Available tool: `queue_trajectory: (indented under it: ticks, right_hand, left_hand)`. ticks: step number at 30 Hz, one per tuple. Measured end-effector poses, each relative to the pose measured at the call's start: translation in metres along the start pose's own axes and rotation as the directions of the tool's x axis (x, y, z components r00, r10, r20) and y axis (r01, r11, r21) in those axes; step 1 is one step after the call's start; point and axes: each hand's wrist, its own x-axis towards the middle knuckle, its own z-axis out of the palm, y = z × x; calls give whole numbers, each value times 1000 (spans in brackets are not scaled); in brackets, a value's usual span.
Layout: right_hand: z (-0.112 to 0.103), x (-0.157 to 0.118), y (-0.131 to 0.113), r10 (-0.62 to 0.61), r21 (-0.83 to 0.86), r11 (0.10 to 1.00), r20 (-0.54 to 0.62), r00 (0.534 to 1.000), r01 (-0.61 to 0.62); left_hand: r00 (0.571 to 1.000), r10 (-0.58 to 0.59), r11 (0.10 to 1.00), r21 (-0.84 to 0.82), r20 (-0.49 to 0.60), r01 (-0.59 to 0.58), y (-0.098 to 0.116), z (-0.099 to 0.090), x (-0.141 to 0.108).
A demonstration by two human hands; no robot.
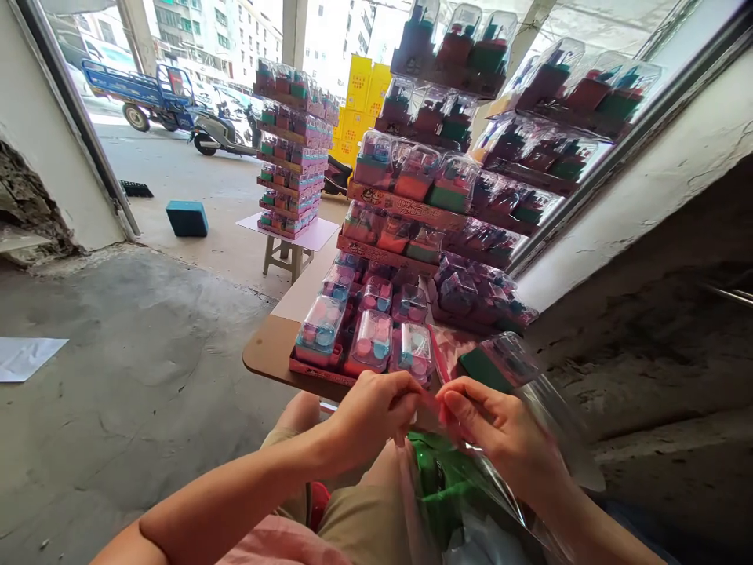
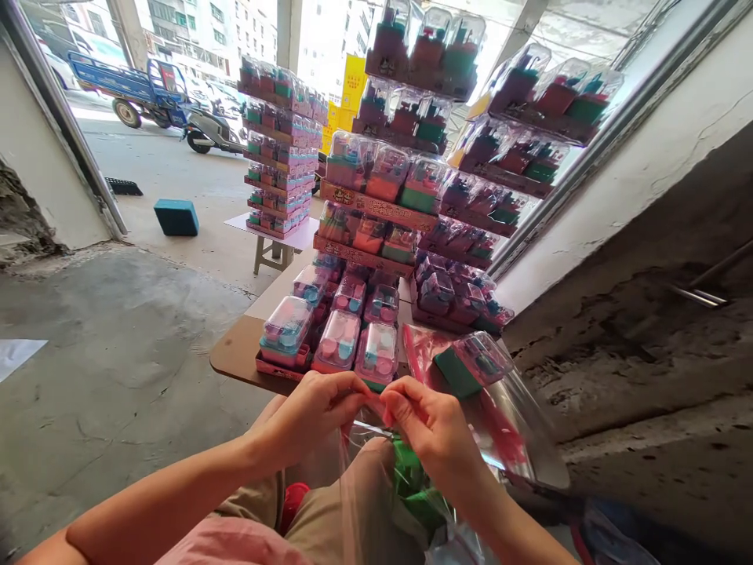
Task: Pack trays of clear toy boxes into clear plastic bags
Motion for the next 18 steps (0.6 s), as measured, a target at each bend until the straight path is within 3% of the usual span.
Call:
queue_trajectory:
  ticks: [2,4,10,18]
  right_hand:
    - [-3,5,-1,111,192,973,112,988,-131]
    - [-5,9,-2,178,271,936,183,967,-224]
    - [-3,12,-3,116,239,952,293,949,-191]
    - [4,13,-10,174,274,925,311,935,-263]
  left_hand:
    - [1000,23,999,29,7,-23,0,1,2]
    - [999,41,997,71,-6,-40,-1,2,3]
    - [999,34,984,174,-42,-26,-1,5,4]
    - [989,132,942,319,-63,-105,-4,2,4]
